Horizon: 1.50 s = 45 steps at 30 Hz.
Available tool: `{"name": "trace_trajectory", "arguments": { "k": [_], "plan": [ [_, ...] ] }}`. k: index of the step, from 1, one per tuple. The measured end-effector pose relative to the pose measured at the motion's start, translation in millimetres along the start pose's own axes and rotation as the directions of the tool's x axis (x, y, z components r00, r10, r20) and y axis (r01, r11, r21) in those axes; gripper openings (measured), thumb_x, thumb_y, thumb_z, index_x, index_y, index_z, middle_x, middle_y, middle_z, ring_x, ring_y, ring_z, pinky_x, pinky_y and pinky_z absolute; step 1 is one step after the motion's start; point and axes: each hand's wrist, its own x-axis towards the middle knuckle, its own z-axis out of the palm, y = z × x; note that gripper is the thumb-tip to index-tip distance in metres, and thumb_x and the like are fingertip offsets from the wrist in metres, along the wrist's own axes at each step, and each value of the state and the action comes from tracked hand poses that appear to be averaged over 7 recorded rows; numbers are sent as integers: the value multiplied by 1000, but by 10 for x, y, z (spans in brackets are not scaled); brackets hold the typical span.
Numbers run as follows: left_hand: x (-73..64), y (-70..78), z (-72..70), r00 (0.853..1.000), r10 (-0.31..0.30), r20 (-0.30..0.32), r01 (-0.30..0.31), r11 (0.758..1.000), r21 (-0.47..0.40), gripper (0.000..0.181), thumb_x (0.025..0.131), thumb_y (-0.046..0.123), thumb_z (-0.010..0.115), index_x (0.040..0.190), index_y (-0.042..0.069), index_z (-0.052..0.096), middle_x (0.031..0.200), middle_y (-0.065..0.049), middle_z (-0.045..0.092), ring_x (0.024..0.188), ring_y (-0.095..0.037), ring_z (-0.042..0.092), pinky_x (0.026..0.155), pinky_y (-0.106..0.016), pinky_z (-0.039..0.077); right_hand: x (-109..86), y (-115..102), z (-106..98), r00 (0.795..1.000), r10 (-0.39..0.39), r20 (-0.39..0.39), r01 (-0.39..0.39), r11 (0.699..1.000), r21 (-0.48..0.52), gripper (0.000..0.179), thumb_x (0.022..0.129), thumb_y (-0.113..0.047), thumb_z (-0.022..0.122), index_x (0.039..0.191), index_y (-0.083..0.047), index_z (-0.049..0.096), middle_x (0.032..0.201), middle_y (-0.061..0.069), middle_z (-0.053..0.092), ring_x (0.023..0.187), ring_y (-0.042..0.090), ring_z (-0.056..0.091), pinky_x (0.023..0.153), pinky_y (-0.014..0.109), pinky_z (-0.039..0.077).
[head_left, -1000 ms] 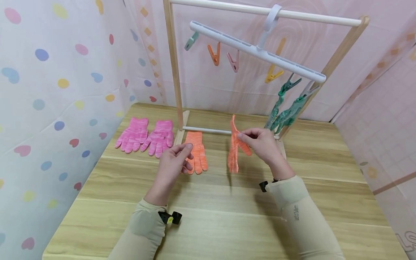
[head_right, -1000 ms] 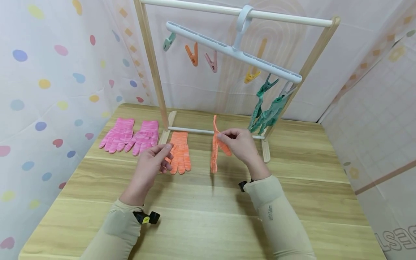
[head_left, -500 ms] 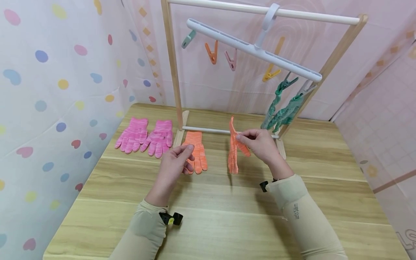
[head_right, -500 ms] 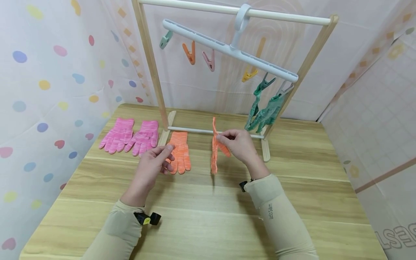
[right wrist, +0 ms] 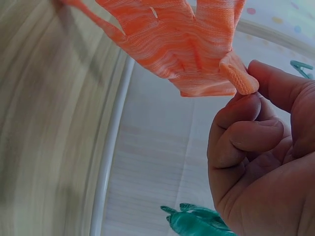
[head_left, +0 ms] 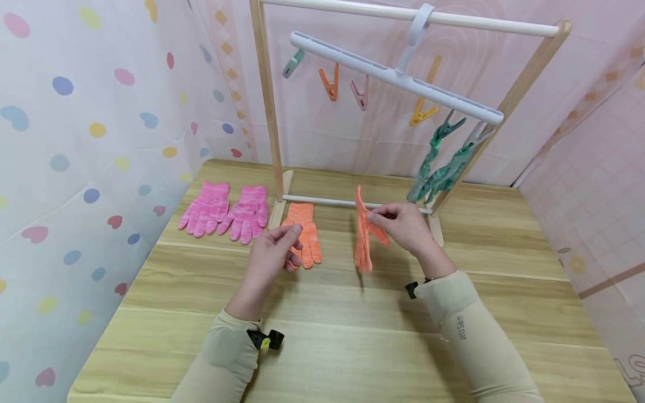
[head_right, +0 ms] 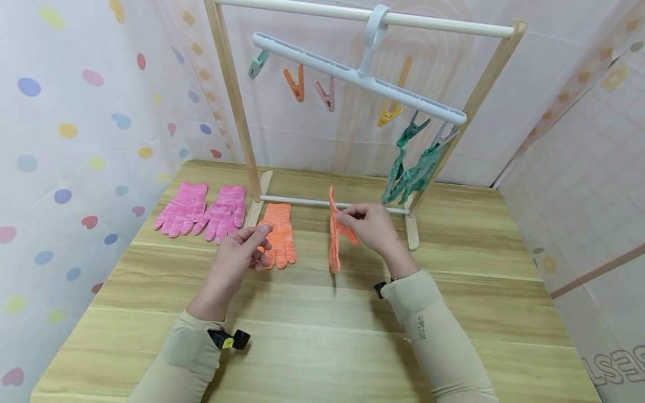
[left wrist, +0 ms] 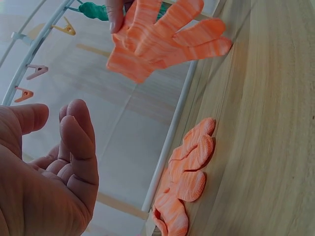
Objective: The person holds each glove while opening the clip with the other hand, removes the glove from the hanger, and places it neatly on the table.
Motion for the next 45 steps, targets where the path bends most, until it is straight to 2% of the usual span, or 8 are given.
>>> {"name": "trace_trajectory", "arguments": {
  "k": [6, 15, 22, 27, 35, 42, 45],
  "plan": [
    [-28, 17, -9, 1000, 8, -6, -8, 1000, 9, 48, 109, 35, 64, 139, -2, 64, 82, 3, 66, 54, -8, 64, 50, -20, 52, -20, 92, -9, 1000, 15, 19, -14, 999, -47, 27, 103, -37, 73, 111, -13, 83, 102, 7, 78, 83, 20, 60, 70, 33, 48],
    [-42, -4, -16, 1000, 15, 3, -15, 1000, 24, 50, 108, 36, 65, 138, -4, 64, 83, 2, 66, 54, -8, 64, 50, -20, 51, -124, 219, -43, 998, 55, 28, -52, 993, -103, 29, 104, -38, 72, 115, -14, 83, 109, 8, 79, 87, 19, 65, 71, 33, 53],
    [-37, -30, -35, 1000, 14, 3, -14, 1000, 25, 50, 108, 34, 64, 139, -6, 63, 81, 3, 67, 54, -8, 64, 49, -20, 51, -184, 328, -93, 994, 111, 11, -109, 982, -152, 29, 103, -39, 72, 113, -14, 83, 97, 5, 77, 74, 18, 57, 63, 31, 49],
    [-36, -38, -47, 1000, 13, 4, -13, 999, 31, 51, 108, 35, 64, 139, -5, 63, 82, 3, 67, 54, -8, 64, 50, -20, 51, -238, 419, -169, 990, 140, 10, -135, 970, -202, 32, 104, -38, 71, 114, -10, 83, 88, 4, 75, 72, 17, 56, 62, 30, 48],
    [-35, -47, -48, 1000, 2, 2, -2, 1000, 26, 50, 109, 34, 64, 141, -5, 62, 82, 3, 67, 55, -8, 64, 50, -20, 51, -316, 594, -310, 983, 182, 13, -171, 946, -275, 36, 106, -37, 67, 118, -6, 80, 111, 14, 78, 85, 21, 64, 68, 31, 51],
    [-29, -52, -34, 1000, -10, -5, 10, 1000, 30, 48, 109, 34, 64, 138, -4, 64, 82, 3, 67, 55, -8, 64, 50, -20, 51, -345, 749, -406, 977, 213, -4, -201, 914, -353, 34, 106, -34, 67, 115, -4, 79, 107, 15, 78, 81, 20, 64, 66, 30, 50],
    [-34, -57, -33, 1000, -14, -10, 14, 999, 36, 48, 109, 35, 64, 138, -3, 65, 82, 3, 67, 56, -8, 64, 50, -20, 51, -339, 804, -433, 972, 236, -6, -219, 893, -394, 36, 106, -35, 66, 117, -3, 78, 112, 17, 78, 84, 21, 66, 67, 29, 50]
  ]
}}
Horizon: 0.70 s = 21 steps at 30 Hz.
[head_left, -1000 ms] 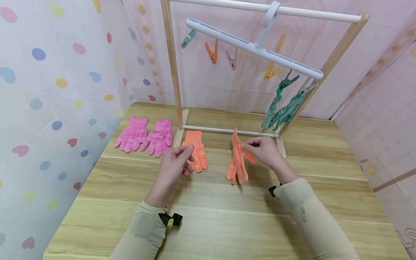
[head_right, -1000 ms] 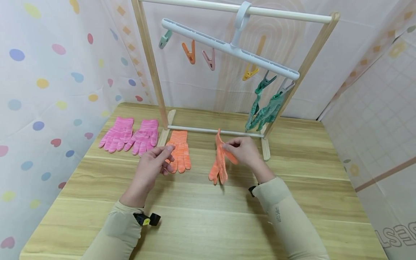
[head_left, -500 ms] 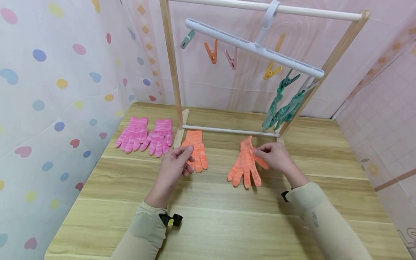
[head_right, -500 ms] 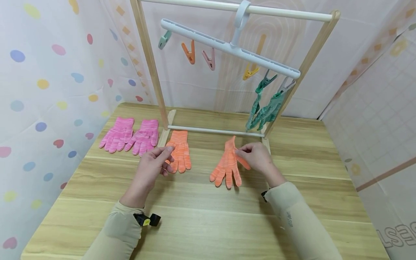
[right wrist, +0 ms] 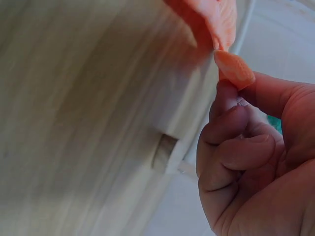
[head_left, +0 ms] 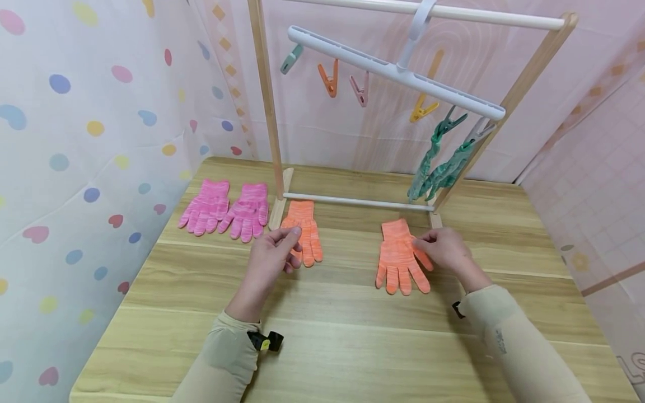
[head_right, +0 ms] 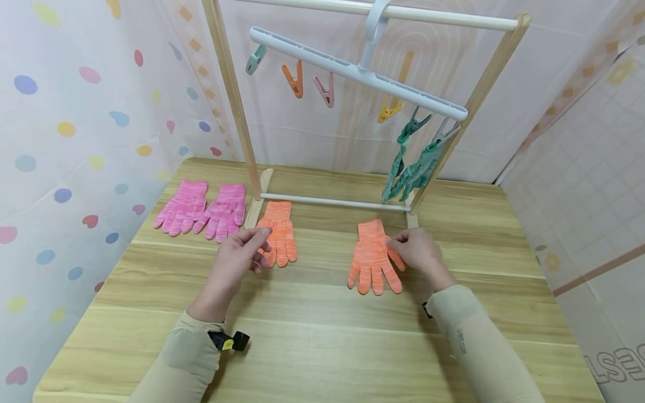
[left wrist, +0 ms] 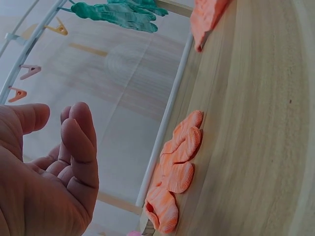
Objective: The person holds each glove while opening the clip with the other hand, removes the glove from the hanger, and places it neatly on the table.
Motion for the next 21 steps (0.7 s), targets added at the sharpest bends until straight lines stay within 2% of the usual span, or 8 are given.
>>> {"name": "trace_trajectory", "arguments": {
  "k": [5, 8, 11, 16, 21],
  "plan": [
    [-19, 14, 7, 1000, 3, -5, -3, 1000, 16, 49, 108, 35, 65, 138, -3, 65, 83, 2, 68, 55, -9, 65, 50, -21, 51, 53, 78, 6, 999, 31, 8, -31, 998, -60, 36, 105, -35, 64, 116, -4, 79, 119, 19, 77, 90, 23, 68, 70, 29, 50],
    [-17, 6, 7, 1000, 10, -16, -9, 999, 34, 47, 108, 34, 66, 137, -2, 66, 83, 2, 68, 55, -10, 64, 49, -21, 51, 93, 80, 17, 999, 36, 20, -34, 996, -87, 34, 104, -35, 64, 110, -6, 80, 113, 16, 78, 86, 22, 67, 68, 29, 49],
    [-11, -18, 9, 999, 37, -25, -34, 995, 94, 44, 107, 35, 67, 136, 1, 69, 84, 1, 69, 56, -12, 65, 49, -23, 51, 136, 37, 33, 999, 33, 26, -30, 994, -109, 31, 102, -36, 64, 102, -9, 80, 103, 11, 78, 80, 21, 64, 65, 29, 47],
    [-2, -49, 32, 994, 105, -18, -98, 965, 242, 42, 105, 35, 69, 133, 4, 72, 92, -11, 72, 58, -18, 68, 49, -28, 52, 212, -79, 84, 999, 29, 30, -25, 992, -125, 30, 101, -37, 65, 93, -12, 78, 92, 5, 76, 74, 19, 60, 62, 29, 44],
    [-17, -54, 63, 993, 121, -2, -114, 938, 327, 41, 105, 37, 70, 132, 6, 73, 95, -14, 71, 64, -32, 72, 48, -26, 51, 316, -199, 169, 999, 30, 45, -24, 993, -116, 32, 101, -37, 67, 79, -15, 72, 73, -2, 63, 67, 17, 53, 59, 28, 40]
  ]
}}
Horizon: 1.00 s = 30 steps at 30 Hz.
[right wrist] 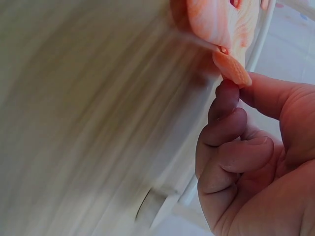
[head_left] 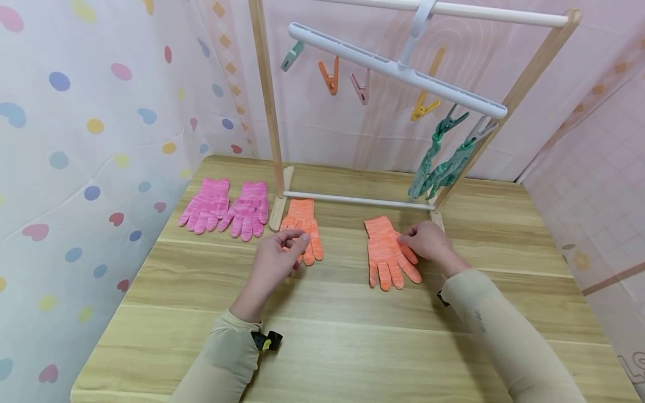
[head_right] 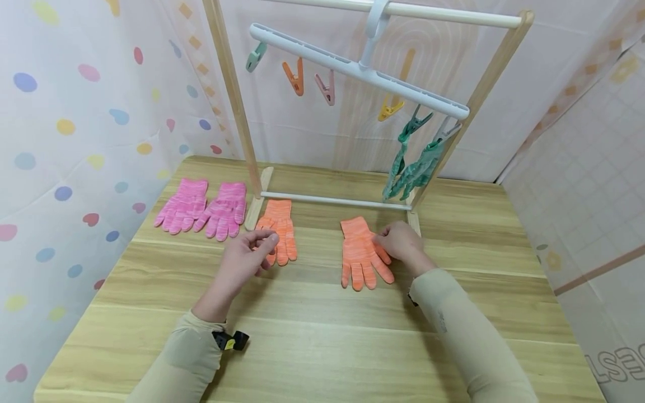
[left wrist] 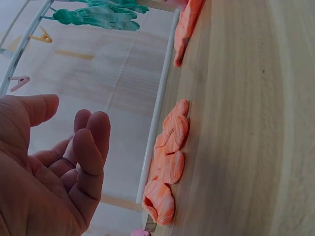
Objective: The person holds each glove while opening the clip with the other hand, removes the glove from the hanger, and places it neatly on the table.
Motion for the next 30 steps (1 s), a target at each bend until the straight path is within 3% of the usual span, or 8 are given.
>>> {"name": "trace_trajectory", "arguments": {
  "k": [5, 10, 12, 15, 19, 21, 26, 30],
  "plan": [
    [-29, 0, 2, 999, 29, 15, -31, 991, 133, 42, 104, 39, 70, 131, 8, 73, 99, -11, 72, 67, -35, 72, 53, -27, 52, 109, -153, 72, 1000, 10, 20, -10, 1000, 11, 32, 102, -38, 66, 78, -17, 67, 71, -4, 57, 67, 16, 51, 59, 29, 38],
    [-62, 0, 4, 998, 61, 29, -67, 943, 326, 48, 102, 45, 71, 132, 9, 74, 106, -10, 77, 65, -16, 65, 61, -30, 49, 196, -319, 110, 999, 27, 45, -28, 1000, 14, 34, 102, -40, 67, 78, -17, 65, 71, -3, 55, 65, 15, 49, 58, 28, 37],
    [-74, -3, 10, 997, 60, 39, -70, 925, 373, 49, 101, 47, 71, 133, 9, 73, 104, -8, 77, 65, -14, 63, 61, -31, 48, 229, -376, 118, 998, 32, 56, -34, 999, 26, 35, 102, -40, 67, 75, -17, 64, 68, -4, 53, 64, 15, 47, 58, 28, 37],
    [-86, -8, 21, 996, 80, 47, -93, 882, 462, 52, 101, 49, 71, 134, 9, 72, 100, -5, 78, 69, -15, 64, 61, -31, 48, 273, -434, 131, 996, 47, 73, -53, 996, 74, 37, 102, -39, 68, 73, -17, 63, 64, -5, 49, 61, 15, 44, 57, 29, 36],
    [-106, -18, 33, 990, 134, 48, -137, 804, 579, 54, 100, 52, 71, 132, 8, 73, 98, -4, 79, 76, -18, 69, 62, -33, 51, 313, -472, 154, 996, 45, 76, -55, 990, 132, 33, 102, -37, 69, 76, -16, 65, 66, -5, 52, 63, 15, 46, 59, 29, 38],
    [-116, -27, 33, 987, 152, 49, -151, 779, 608, 54, 100, 52, 71, 130, 6, 74, 97, -5, 78, 78, -19, 70, 63, -33, 51, 331, -486, 168, 997, 32, 71, -42, 989, 141, 32, 101, -36, 69, 77, -15, 65, 67, -5, 53, 64, 15, 47, 60, 29, 39],
    [-126, -30, 33, 986, 159, 52, -157, 770, 618, 54, 100, 51, 73, 129, 5, 74, 97, -5, 78, 76, -18, 68, 61, -33, 50, 369, -522, 208, 999, 3, 51, -11, 987, 163, 31, 100, -35, 70, 78, -13, 68, 68, -4, 57, 67, 15, 49, 62, 28, 41],
    [-125, -34, 35, 986, 155, 62, -160, 772, 616, 54, 100, 51, 72, 129, 6, 74, 97, -4, 78, 77, -17, 69, 61, -32, 50, 388, -563, 234, 999, -3, 32, -3, 984, 179, 29, 100, -34, 71, 93, -8, 80, 84, 0, 72, 76, 15, 56, 67, 26, 44]
  ]
}}
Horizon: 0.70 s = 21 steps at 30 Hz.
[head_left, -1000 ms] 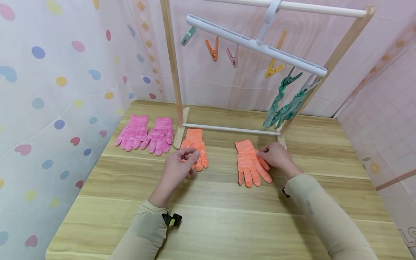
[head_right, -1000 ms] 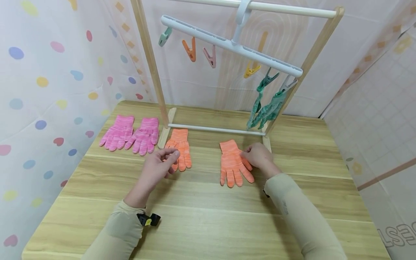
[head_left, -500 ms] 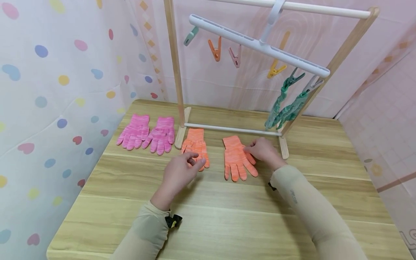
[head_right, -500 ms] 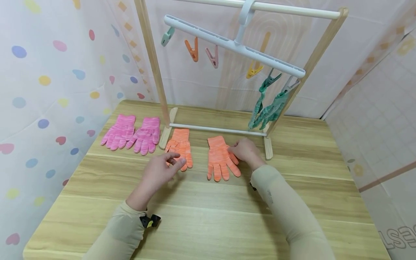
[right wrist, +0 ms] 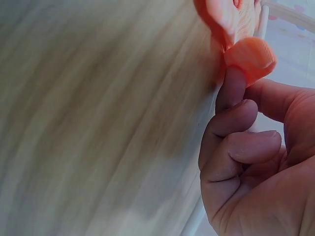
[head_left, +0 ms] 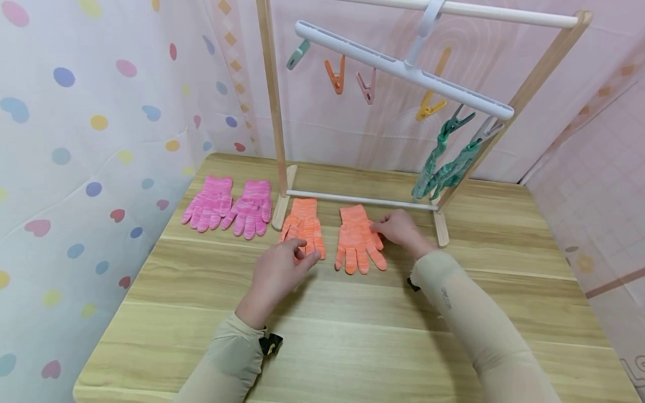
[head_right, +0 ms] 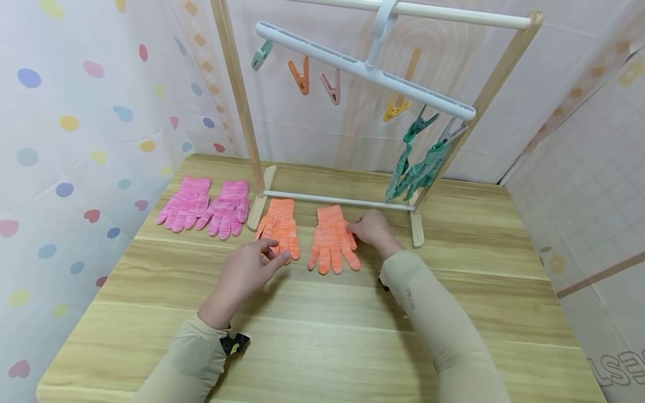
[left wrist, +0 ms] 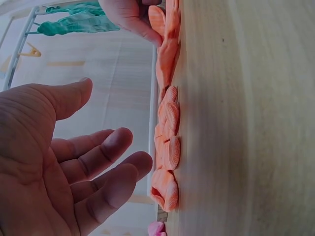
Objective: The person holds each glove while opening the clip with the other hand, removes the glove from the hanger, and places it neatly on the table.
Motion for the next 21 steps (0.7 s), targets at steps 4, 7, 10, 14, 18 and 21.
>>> {"name": "trace_trajectory", "arguments": {
  "k": [4, 7, 10, 14, 18, 21],
  "plan": [
    [3, -9, 15, 1000, 8, 2, -8, 1000, 2, 53, 100, 50, 73, 130, 6, 74, 97, -4, 79, 79, -18, 71, 61, -31, 51, 24, -49, 31, 1000, 12, 6, -12, 999, 44, 29, 99, -33, 71, 98, -6, 83, 84, 0, 74, 76, 15, 57, 67, 25, 44],
    [8, -17, 24, 1000, 16, 11, -16, 1000, 8, 54, 100, 50, 73, 130, 6, 74, 97, -4, 79, 80, -19, 72, 61, -32, 51, 50, -77, 57, 999, 28, 20, -30, 995, 96, 26, 98, -31, 72, 91, -7, 81, 69, -3, 65, 69, 14, 54, 63, 25, 43],
    [13, -26, 30, 1000, 24, 21, -24, 1000, 17, 54, 100, 50, 74, 130, 6, 74, 94, -4, 79, 79, -19, 72, 61, -32, 51, 74, -104, 78, 999, 48, 26, -51, 990, 128, 26, 99, -31, 72, 87, -9, 79, 63, -5, 59, 66, 13, 54, 62, 26, 44],
    [17, -24, 34, 999, 26, 27, -27, 999, 23, 52, 100, 50, 73, 128, 6, 75, 90, -2, 77, 77, -18, 69, 61, -32, 50, 99, -141, 96, 997, 77, 26, -80, 986, 145, 27, 99, -32, 72, 84, -11, 78, 63, -5, 59, 66, 13, 53, 61, 27, 43],
    [23, -9, 33, 999, 22, 37, -23, 999, 26, 52, 100, 50, 73, 127, 6, 75, 89, -1, 76, 77, -17, 69, 61, -32, 51, 122, -168, 109, 995, 90, 31, -94, 983, 158, 27, 98, -32, 73, 81, -12, 76, 62, -5, 59, 63, 13, 52, 58, 27, 42],
    [24, -3, 33, 999, 14, 46, -15, 1000, 24, 53, 100, 51, 73, 129, 7, 75, 90, 0, 76, 77, -18, 69, 61, -32, 51, 142, -185, 132, 996, 80, 34, -84, 984, 157, 27, 98, -33, 73, 82, -12, 76, 62, -5, 58, 63, 13, 51, 56, 27, 41]
  ]
}}
